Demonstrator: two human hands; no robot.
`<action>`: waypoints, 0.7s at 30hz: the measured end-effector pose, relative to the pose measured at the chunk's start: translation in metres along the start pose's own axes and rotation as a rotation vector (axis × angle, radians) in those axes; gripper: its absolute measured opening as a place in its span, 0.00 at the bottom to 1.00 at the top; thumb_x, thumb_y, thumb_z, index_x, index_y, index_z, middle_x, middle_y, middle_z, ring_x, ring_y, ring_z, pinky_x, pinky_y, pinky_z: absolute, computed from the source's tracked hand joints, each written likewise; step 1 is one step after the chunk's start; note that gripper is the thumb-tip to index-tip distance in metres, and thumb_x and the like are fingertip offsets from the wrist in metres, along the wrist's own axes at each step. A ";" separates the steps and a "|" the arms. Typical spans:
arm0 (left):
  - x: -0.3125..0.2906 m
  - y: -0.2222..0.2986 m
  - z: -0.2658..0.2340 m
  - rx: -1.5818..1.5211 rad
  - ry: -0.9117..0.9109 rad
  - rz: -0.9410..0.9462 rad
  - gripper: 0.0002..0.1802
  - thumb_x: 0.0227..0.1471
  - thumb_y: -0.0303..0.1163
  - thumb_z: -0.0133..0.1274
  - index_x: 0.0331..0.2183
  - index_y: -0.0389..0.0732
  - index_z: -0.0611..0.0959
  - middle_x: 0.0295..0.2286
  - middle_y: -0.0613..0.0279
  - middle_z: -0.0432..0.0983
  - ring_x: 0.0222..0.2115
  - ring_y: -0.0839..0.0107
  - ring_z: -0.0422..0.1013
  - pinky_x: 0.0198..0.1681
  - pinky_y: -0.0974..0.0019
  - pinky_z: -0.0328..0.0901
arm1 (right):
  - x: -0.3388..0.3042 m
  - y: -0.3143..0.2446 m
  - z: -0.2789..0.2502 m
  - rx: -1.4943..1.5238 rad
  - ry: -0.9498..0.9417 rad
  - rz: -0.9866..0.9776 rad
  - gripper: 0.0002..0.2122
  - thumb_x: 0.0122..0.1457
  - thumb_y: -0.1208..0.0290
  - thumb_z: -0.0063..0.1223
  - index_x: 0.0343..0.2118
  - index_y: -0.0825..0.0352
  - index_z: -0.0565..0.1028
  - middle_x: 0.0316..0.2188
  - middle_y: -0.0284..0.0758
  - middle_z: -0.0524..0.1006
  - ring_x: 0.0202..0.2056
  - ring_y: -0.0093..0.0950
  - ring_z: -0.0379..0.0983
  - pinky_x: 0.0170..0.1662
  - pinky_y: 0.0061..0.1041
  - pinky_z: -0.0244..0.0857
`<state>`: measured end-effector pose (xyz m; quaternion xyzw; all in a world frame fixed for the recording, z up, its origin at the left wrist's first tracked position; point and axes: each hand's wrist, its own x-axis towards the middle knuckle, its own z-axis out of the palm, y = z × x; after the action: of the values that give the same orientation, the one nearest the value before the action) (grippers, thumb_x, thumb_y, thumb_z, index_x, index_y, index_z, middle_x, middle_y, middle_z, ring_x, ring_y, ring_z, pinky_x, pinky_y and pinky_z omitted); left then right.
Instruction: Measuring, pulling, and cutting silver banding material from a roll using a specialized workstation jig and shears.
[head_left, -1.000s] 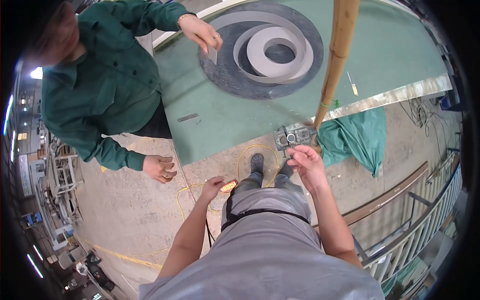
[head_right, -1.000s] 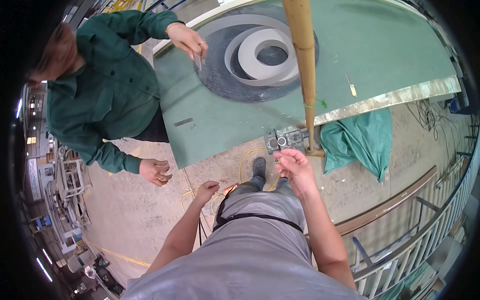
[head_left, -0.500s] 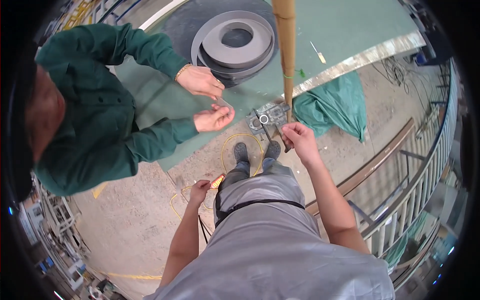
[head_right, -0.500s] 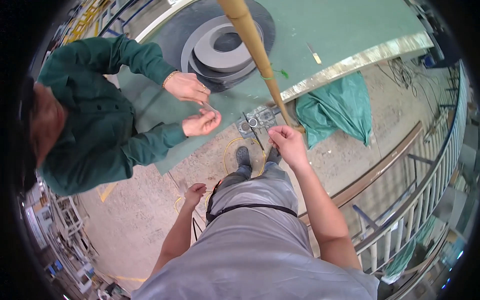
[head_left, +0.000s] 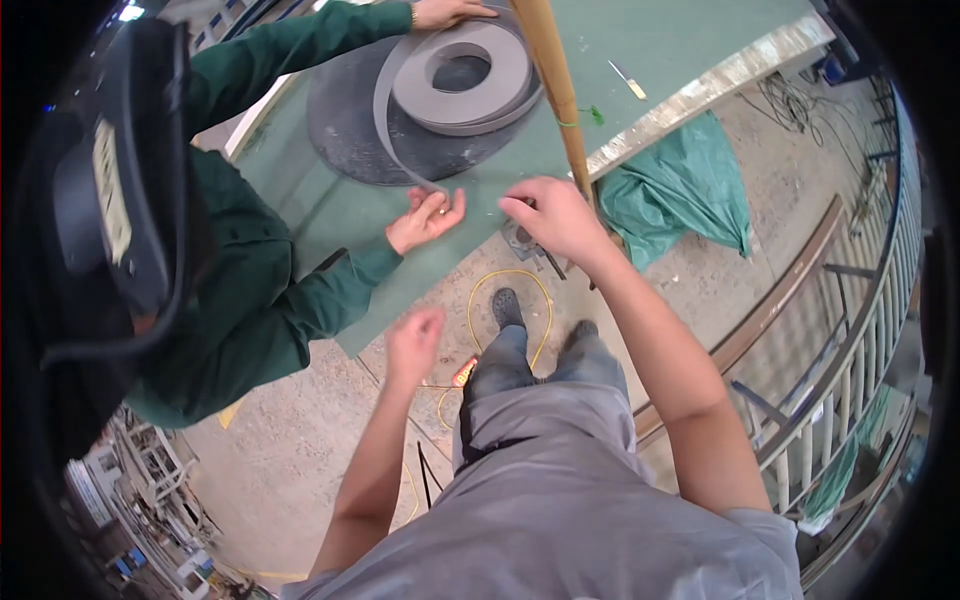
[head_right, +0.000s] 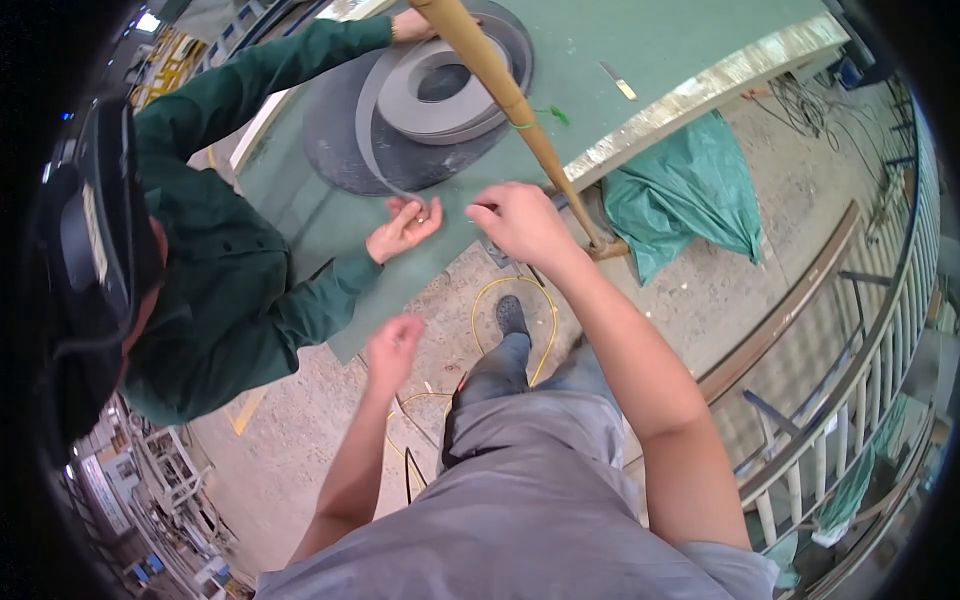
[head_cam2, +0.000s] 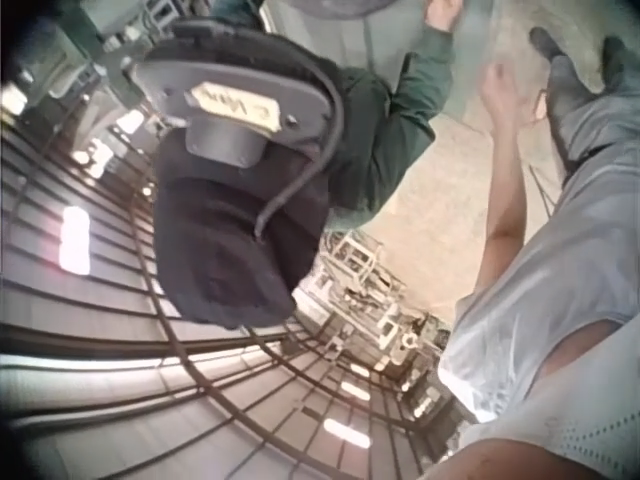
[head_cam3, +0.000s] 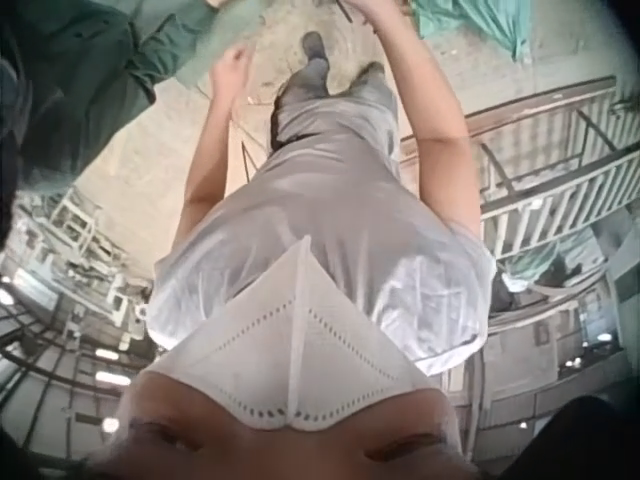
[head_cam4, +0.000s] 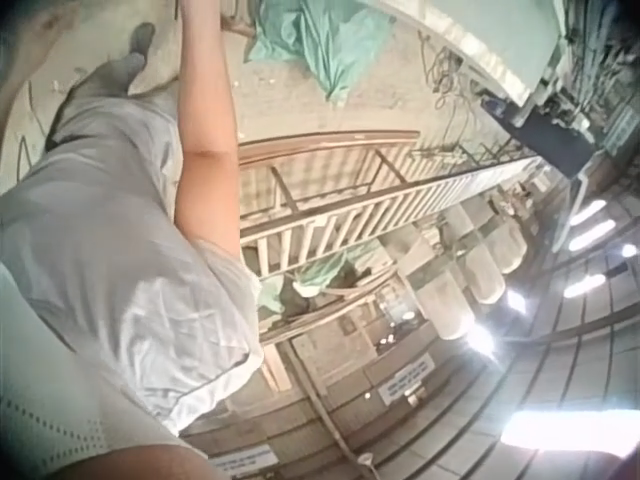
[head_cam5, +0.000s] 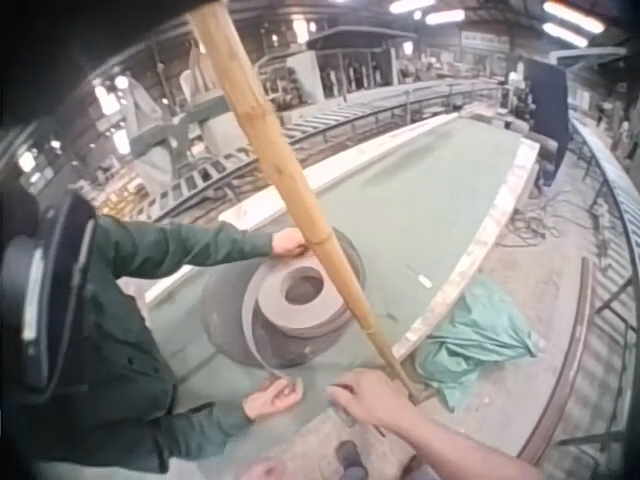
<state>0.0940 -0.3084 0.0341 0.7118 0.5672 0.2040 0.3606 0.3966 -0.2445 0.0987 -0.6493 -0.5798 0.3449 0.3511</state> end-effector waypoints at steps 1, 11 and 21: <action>0.022 0.018 -0.015 0.000 0.129 0.089 0.08 0.50 0.30 0.55 0.34 0.37 0.81 0.31 0.52 0.79 0.31 0.62 0.76 0.37 0.64 0.69 | 0.015 -0.007 0.007 -0.036 -0.058 -0.057 0.14 0.53 0.62 0.55 0.33 0.70 0.78 0.29 0.45 0.77 0.32 0.39 0.75 0.36 0.31 0.67; 0.236 0.041 -0.044 0.020 -0.142 -0.242 0.22 0.54 0.33 0.51 0.51 0.39 0.72 0.35 0.61 0.76 0.29 0.71 0.74 0.33 0.65 0.70 | 0.158 -0.031 0.085 -0.389 -0.413 -0.110 0.18 0.45 0.58 0.58 0.26 0.72 0.78 0.24 0.43 0.79 0.29 0.39 0.78 0.33 0.35 0.71; 0.221 0.064 0.025 0.308 0.119 0.082 0.14 0.41 0.34 0.55 0.33 0.39 0.83 0.31 0.47 0.77 0.34 0.52 0.74 0.36 0.56 0.68 | 0.110 -0.003 0.043 -0.165 -0.726 0.072 0.13 0.44 0.64 0.52 0.20 0.72 0.78 0.16 0.39 0.75 0.20 0.30 0.75 0.24 0.28 0.68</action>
<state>0.2145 -0.1108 0.0395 0.7679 0.5824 0.1712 0.2045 0.3682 -0.1320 0.0747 -0.5309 -0.6690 0.5170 0.0570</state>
